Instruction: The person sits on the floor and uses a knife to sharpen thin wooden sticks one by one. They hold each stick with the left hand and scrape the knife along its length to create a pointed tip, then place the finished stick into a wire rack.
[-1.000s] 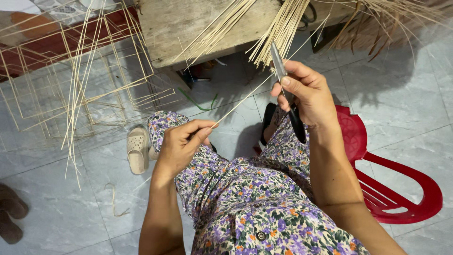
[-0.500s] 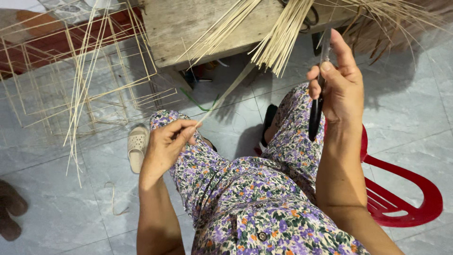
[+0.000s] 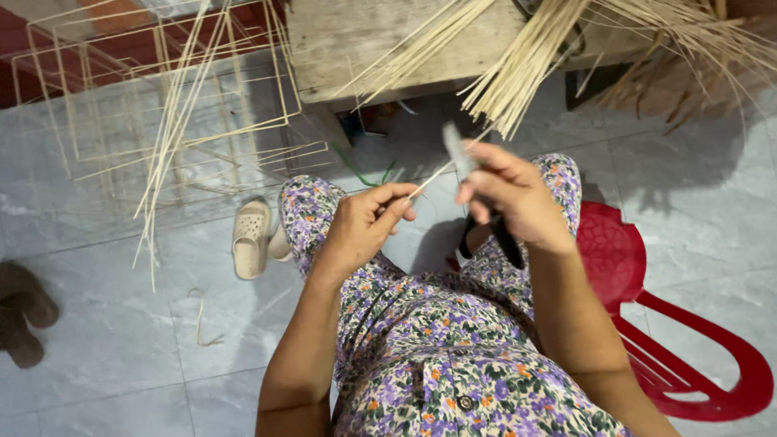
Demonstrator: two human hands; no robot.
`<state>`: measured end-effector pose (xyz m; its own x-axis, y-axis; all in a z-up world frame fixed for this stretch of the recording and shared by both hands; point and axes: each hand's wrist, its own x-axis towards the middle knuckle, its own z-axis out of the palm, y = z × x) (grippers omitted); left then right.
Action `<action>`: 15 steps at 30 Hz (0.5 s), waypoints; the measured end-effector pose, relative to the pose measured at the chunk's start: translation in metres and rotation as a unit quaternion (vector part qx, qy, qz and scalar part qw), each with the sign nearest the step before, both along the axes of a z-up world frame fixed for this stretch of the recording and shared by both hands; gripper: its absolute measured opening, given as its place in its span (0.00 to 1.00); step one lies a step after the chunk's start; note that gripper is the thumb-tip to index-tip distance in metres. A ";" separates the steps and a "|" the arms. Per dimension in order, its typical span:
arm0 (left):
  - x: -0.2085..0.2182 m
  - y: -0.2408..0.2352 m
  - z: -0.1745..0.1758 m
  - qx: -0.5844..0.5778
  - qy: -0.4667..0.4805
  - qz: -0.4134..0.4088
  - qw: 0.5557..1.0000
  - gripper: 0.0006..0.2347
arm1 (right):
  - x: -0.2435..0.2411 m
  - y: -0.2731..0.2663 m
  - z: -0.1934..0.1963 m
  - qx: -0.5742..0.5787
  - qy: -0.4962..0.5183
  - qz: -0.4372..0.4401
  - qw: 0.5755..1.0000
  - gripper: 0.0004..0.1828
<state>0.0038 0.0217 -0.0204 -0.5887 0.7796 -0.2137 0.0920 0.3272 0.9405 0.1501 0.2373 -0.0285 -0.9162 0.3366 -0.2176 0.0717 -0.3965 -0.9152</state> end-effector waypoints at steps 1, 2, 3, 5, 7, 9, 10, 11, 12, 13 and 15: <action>-0.001 -0.004 0.000 -0.005 0.000 0.005 1.000 0.11 | 0.002 0.006 0.001 -0.004 -0.009 -0.034 0.999 0.22; -0.002 -0.009 -0.001 -0.010 0.000 0.012 1.000 0.11 | 0.004 0.014 0.003 -0.008 0.005 -0.058 0.998 0.22; -0.005 -0.013 -0.002 -0.012 0.013 0.019 1.000 0.10 | 0.007 0.021 0.005 -0.011 0.018 -0.082 0.996 0.22; -0.016 -0.026 -0.007 -0.016 0.040 0.036 0.998 0.09 | 0.007 0.029 0.005 -0.019 0.042 -0.100 0.994 0.23; -0.033 -0.043 -0.013 0.025 0.099 0.081 0.991 0.07 | 0.010 0.033 0.005 -0.028 0.058 -0.095 0.993 0.26; -0.056 -0.058 -0.021 0.059 0.205 0.142 0.967 0.05 | 0.009 0.032 0.001 -0.032 0.035 -0.085 0.995 0.24; -0.072 -0.065 -0.026 0.072 0.278 0.178 0.941 0.04 | 0.008 0.030 -0.001 -0.033 0.023 -0.083 0.996 0.24; -0.093 -0.073 -0.030 0.030 0.332 0.210 0.919 0.04 | 0.006 0.028 -0.004 -0.018 0.016 -0.076 0.997 0.22; -0.116 -0.080 -0.034 -0.012 0.382 0.238 0.893 0.03 | 0.005 0.026 -0.007 -0.002 0.007 -0.071 0.997 0.21; -0.137 -0.087 -0.040 -0.032 0.415 0.264 0.870 0.03 | 0.004 0.025 -0.010 0.014 -0.001 -0.065 0.998 0.20; -0.179 -0.094 -0.054 -0.068 0.427 0.306 0.848 0.02 | -0.001 0.025 -0.015 -0.011 0.003 -0.048 0.999 0.19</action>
<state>-0.1754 -0.0722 -0.0744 -0.8598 0.2750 0.4303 0.4943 0.6598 0.5660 0.1494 0.2620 -0.0435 -0.8811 0.4187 -0.2201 0.0264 -0.4211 -0.9066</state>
